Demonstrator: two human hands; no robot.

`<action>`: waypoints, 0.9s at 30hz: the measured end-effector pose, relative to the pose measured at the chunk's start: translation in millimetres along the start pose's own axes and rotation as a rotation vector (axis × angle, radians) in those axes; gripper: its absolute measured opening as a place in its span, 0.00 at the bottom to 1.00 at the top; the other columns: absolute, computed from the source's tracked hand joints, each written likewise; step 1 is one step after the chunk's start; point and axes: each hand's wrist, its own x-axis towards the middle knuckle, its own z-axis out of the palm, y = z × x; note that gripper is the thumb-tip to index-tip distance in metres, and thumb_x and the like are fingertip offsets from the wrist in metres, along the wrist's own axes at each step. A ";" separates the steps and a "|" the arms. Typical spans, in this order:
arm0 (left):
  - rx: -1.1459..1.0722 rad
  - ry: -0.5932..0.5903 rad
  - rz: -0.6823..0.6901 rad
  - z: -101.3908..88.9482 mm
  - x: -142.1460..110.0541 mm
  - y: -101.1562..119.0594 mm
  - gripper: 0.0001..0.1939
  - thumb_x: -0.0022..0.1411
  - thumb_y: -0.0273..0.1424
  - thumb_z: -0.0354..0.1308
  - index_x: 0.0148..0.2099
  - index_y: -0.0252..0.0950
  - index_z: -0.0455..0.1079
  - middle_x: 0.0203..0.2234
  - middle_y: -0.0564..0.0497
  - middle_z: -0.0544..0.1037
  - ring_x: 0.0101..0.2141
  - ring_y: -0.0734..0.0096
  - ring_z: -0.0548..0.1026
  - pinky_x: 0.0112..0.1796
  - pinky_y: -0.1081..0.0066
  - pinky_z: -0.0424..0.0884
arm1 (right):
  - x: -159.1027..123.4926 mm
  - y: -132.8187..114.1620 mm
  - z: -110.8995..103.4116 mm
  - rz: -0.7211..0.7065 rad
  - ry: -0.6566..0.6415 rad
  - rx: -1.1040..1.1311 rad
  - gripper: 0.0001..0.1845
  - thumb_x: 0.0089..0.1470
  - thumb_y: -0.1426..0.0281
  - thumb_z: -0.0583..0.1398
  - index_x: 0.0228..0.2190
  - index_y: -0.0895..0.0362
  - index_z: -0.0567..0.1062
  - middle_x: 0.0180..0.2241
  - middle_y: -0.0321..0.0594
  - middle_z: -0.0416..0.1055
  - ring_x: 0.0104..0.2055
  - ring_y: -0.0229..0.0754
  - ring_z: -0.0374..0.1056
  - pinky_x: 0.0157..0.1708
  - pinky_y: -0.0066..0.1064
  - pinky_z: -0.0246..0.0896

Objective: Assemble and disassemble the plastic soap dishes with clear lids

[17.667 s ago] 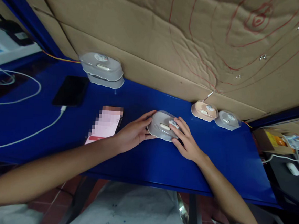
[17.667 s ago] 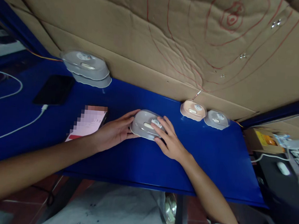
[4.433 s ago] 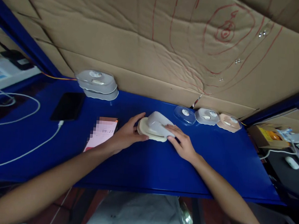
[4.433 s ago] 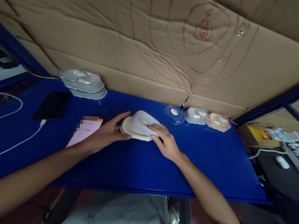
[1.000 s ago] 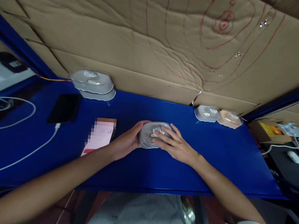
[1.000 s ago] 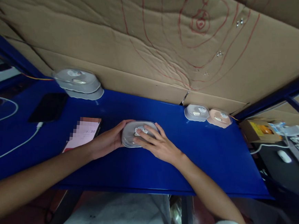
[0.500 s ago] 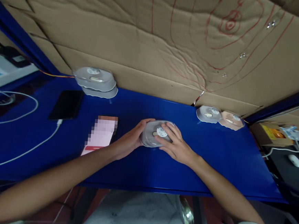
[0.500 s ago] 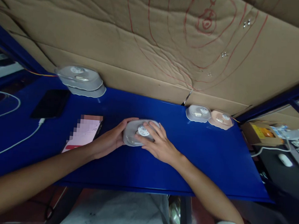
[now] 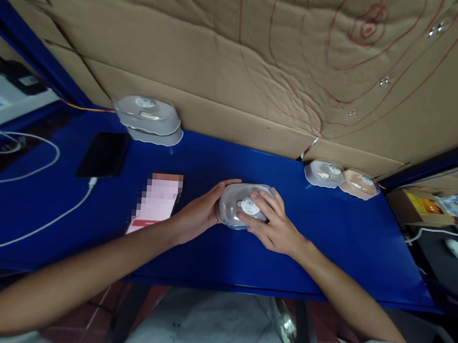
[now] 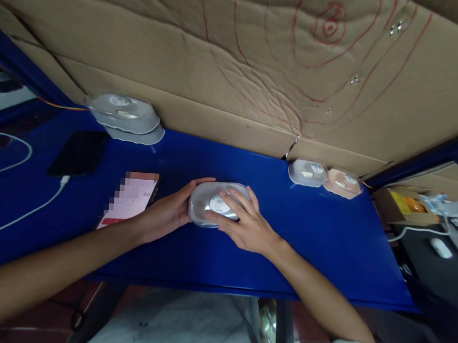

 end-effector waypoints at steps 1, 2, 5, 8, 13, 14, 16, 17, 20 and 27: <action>0.005 0.005 0.008 0.5 -0.4 0.0 0.25 0.71 0.52 0.59 0.64 0.48 0.72 0.57 0.48 0.77 0.53 0.59 0.75 0.45 0.68 0.75 | 0.3 0.3 -0.2 0.008 0.007 0.011 0.37 0.70 0.67 0.59 0.72 0.36 0.52 0.78 0.33 0.33 0.78 0.57 0.42 0.74 0.65 0.42; 0.010 0.008 0.021 1.0 -0.7 -0.5 0.26 0.71 0.53 0.59 0.64 0.48 0.72 0.58 0.48 0.77 0.53 0.58 0.75 0.46 0.68 0.75 | 0.6 0.7 -0.3 0.024 0.010 0.022 0.38 0.70 0.67 0.59 0.73 0.37 0.50 0.78 0.33 0.31 0.78 0.58 0.41 0.73 0.65 0.44; 0.002 -0.005 0.043 1.4 -1.1 -3.5 0.27 0.71 0.54 0.57 0.65 0.48 0.71 0.60 0.48 0.76 0.55 0.57 0.74 0.48 0.67 0.74 | 1.2 2.0 -0.2 0.059 -0.009 0.036 0.40 0.70 0.67 0.59 0.74 0.37 0.48 0.78 0.33 0.30 0.78 0.60 0.40 0.73 0.65 0.46; -0.022 -0.021 0.024 0.4 -0.9 -5.0 0.26 0.72 0.53 0.57 0.65 0.48 0.71 0.59 0.48 0.77 0.54 0.59 0.75 0.46 0.68 0.75 | 0.8 4.3 0.7 0.038 -0.031 0.051 0.40 0.70 0.66 0.59 0.73 0.34 0.47 0.78 0.31 0.32 0.78 0.59 0.42 0.73 0.65 0.45; -0.062 0.012 0.003 -1.9 0.2 -3.9 0.24 0.72 0.50 0.58 0.64 0.47 0.72 0.60 0.48 0.76 0.54 0.61 0.74 0.47 0.69 0.75 | 2.2 9.2 4.5 0.053 -0.045 0.151 0.40 0.71 0.64 0.57 0.74 0.35 0.43 0.78 0.33 0.35 0.78 0.57 0.42 0.74 0.62 0.46; -0.061 0.017 -0.002 -2.4 0.6 -3.9 0.24 0.72 0.50 0.59 0.64 0.47 0.71 0.61 0.48 0.75 0.56 0.60 0.74 0.47 0.68 0.75 | 3.1 9.4 4.9 0.073 -0.046 0.163 0.42 0.71 0.63 0.57 0.75 0.38 0.40 0.78 0.37 0.39 0.78 0.57 0.43 0.74 0.61 0.47; -0.025 0.026 -0.014 -3.6 1.3 -4.6 0.25 0.72 0.52 0.58 0.65 0.48 0.70 0.63 0.48 0.74 0.58 0.57 0.73 0.48 0.66 0.75 | 5.5 8.4 4.4 0.117 -0.048 0.169 0.46 0.71 0.59 0.57 0.75 0.45 0.35 0.76 0.45 0.48 0.77 0.56 0.45 0.74 0.59 0.48; 0.014 0.029 -0.015 -4.4 1.7 -4.9 0.26 0.71 0.53 0.58 0.65 0.48 0.69 0.63 0.48 0.74 0.59 0.55 0.72 0.50 0.65 0.75 | 6.6 7.6 3.3 0.127 -0.051 0.159 0.47 0.70 0.57 0.58 0.76 0.47 0.35 0.74 0.49 0.52 0.77 0.55 0.47 0.74 0.58 0.50; 0.235 0.044 0.046 -6.2 1.8 -5.0 0.27 0.72 0.55 0.54 0.66 0.48 0.70 0.65 0.48 0.72 0.64 0.53 0.68 0.61 0.58 0.67 | 7.4 5.3 -3.8 0.100 -0.095 0.081 0.45 0.69 0.55 0.58 0.75 0.51 0.43 0.71 0.53 0.60 0.75 0.56 0.51 0.72 0.55 0.55; 0.693 0.060 0.060 -2.8 -8.1 1.9 0.26 0.69 0.51 0.57 0.66 0.53 0.68 0.68 0.50 0.68 0.69 0.50 0.62 0.66 0.52 0.61 | -57.3 12.1 -56.6 0.287 -0.203 -0.036 0.32 0.70 0.58 0.59 0.70 0.47 0.60 0.70 0.47 0.62 0.73 0.56 0.55 0.69 0.55 0.58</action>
